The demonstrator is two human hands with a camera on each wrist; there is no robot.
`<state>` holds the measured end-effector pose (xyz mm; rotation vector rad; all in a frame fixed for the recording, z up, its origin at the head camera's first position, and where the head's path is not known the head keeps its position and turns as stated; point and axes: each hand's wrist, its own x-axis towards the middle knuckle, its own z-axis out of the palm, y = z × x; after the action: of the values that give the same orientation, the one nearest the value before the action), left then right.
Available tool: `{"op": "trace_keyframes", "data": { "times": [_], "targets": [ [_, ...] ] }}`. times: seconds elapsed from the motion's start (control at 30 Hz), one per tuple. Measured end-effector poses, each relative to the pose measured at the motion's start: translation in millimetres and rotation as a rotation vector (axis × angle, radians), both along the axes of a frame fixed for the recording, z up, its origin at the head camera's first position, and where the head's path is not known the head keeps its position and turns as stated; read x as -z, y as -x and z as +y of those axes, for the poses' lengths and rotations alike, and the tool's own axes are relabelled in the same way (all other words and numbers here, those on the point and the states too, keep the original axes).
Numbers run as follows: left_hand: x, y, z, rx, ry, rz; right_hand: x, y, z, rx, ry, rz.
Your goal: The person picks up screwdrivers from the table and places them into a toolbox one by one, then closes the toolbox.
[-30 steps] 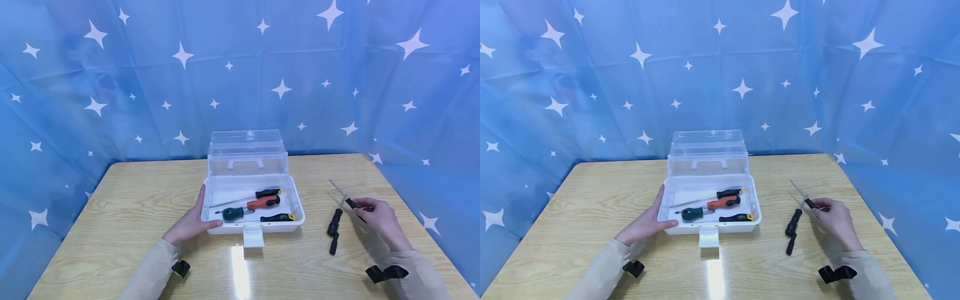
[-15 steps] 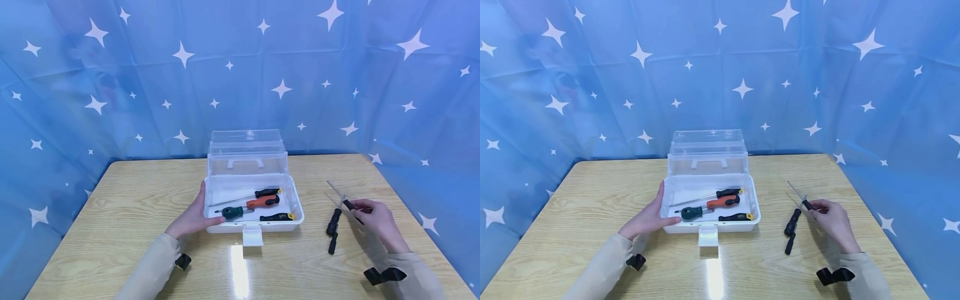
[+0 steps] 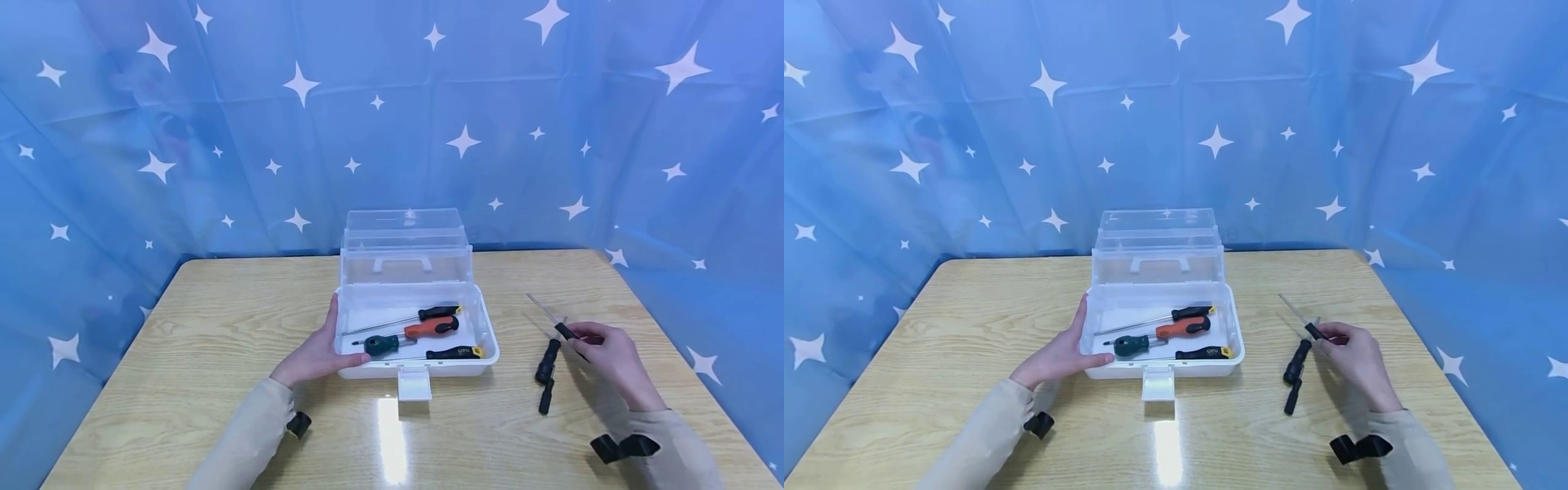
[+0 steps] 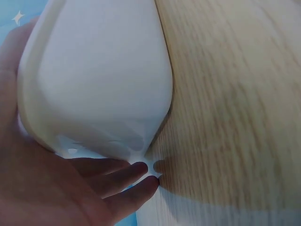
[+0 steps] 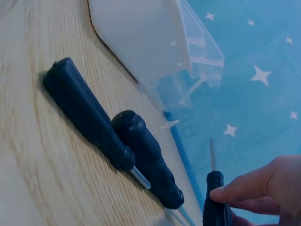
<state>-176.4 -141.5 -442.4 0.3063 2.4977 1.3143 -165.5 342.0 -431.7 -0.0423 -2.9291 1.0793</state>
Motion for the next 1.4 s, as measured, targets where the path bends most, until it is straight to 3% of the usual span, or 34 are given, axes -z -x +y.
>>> {"op": "trace_keyframes", "data": {
  "times": [0.43, 0.73, 1.17, 1.4],
  "targets": [
    [-2.1, 1.8, -0.3, 0.028, 0.02, 0.014, -0.7, 3.2, -5.1, -0.015, 0.011, 0.01],
    [-5.0, 1.5, 1.1, 0.026, 0.02, 0.008, -2.2, 4.6, -11.9, -0.025, -0.011, 0.076],
    [-4.1, 0.7, -0.2, 0.035, 0.025, 0.018, -15.4, 11.9, -24.0, -0.059, 0.039, 0.043],
    [-5.3, 0.7, -0.7, 0.04, 0.015, 0.026, -23.3, 14.0, -29.9, -0.075, 0.042, 0.08]
  ]
}}
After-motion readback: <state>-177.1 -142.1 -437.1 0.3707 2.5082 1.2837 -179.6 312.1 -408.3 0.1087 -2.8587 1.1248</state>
